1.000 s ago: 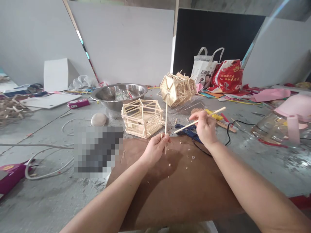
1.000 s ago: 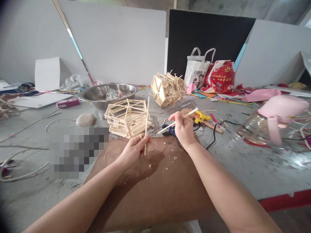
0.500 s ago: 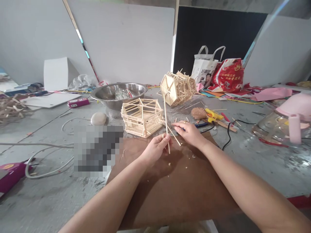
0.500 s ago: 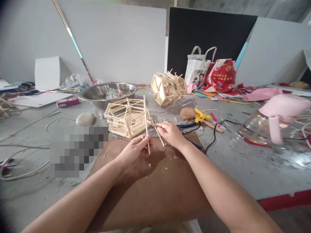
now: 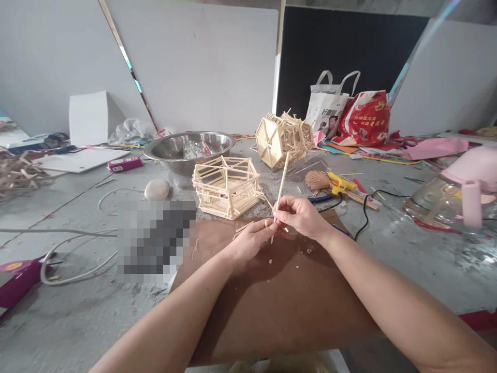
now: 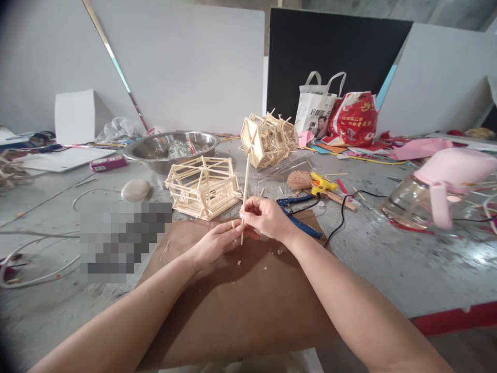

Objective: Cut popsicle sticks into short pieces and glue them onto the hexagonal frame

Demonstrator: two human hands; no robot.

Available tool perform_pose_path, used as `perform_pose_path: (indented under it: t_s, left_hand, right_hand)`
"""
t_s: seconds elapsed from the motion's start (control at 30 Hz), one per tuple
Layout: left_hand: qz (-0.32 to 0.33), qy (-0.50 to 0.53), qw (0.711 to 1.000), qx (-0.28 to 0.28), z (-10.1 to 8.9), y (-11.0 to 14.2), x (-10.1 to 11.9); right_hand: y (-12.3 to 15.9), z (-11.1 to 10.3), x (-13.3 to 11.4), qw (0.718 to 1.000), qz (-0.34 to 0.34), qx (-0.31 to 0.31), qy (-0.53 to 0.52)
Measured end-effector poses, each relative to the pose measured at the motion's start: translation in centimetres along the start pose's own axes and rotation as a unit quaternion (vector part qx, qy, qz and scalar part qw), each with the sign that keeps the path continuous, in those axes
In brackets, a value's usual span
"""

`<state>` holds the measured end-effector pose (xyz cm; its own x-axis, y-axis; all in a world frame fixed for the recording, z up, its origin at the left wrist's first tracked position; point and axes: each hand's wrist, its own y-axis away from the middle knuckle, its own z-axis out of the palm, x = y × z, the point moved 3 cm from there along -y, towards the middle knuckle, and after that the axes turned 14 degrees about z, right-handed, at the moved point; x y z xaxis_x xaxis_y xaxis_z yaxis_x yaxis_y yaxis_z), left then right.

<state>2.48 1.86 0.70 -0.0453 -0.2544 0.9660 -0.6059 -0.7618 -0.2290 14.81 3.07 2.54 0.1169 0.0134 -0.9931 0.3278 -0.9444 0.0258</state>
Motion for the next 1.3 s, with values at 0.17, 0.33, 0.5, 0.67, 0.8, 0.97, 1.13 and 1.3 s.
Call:
perform_pose_path:
  t_s: [0.17, 0.33, 0.5, 0.67, 0.8, 0.97, 1.13, 1.3]
  left_hand:
    - [-0.035, -0.032, 0.999, -0.025, 0.0, 0.0, 0.1]
    - [-0.022, -0.084, 0.996, -0.009, -0.1, -0.1, -0.1]
    - [-0.003, -0.145, 0.989, -0.02, 0.0, -0.2, -0.4]
    - [-0.018, -0.118, 0.993, -0.016, -0.2, -0.2, -0.4]
    - [-0.011, -0.114, 0.993, 0.004, -1.0, -0.4, -0.8]
    - [-0.004, -0.165, 0.986, -0.002, -1.4, -0.7, -1.2]
    - [-0.003, -0.139, 0.99, 0.001, -1.2, -0.7, -1.0]
    - [-0.033, -0.163, 0.986, -0.014, -1.2, -0.6, -1.3]
  right_hand:
    - [0.4, 0.1, -0.1, 0.991, -0.022, -0.028, 0.13]
    - [0.6, 0.4, -0.5, 0.97, -0.051, -0.002, 0.236]
    - [0.7, 0.6, -0.7, 0.947, -0.084, 0.02, 0.308]
    - [0.6, 0.5, -0.5, 0.945, -0.09, 0.033, 0.312]
    - [0.2, 0.4, 0.2, 0.951, -0.065, 0.012, 0.301]
    - [-0.1, 0.4, 0.6, 0.95, -0.048, -0.021, 0.308]
    - [-0.3, 0.0, 1.0, 0.953, -0.02, -0.034, 0.299]
    - [-0.4, -0.2, 1.1, 0.959, -0.009, -0.038, 0.281]
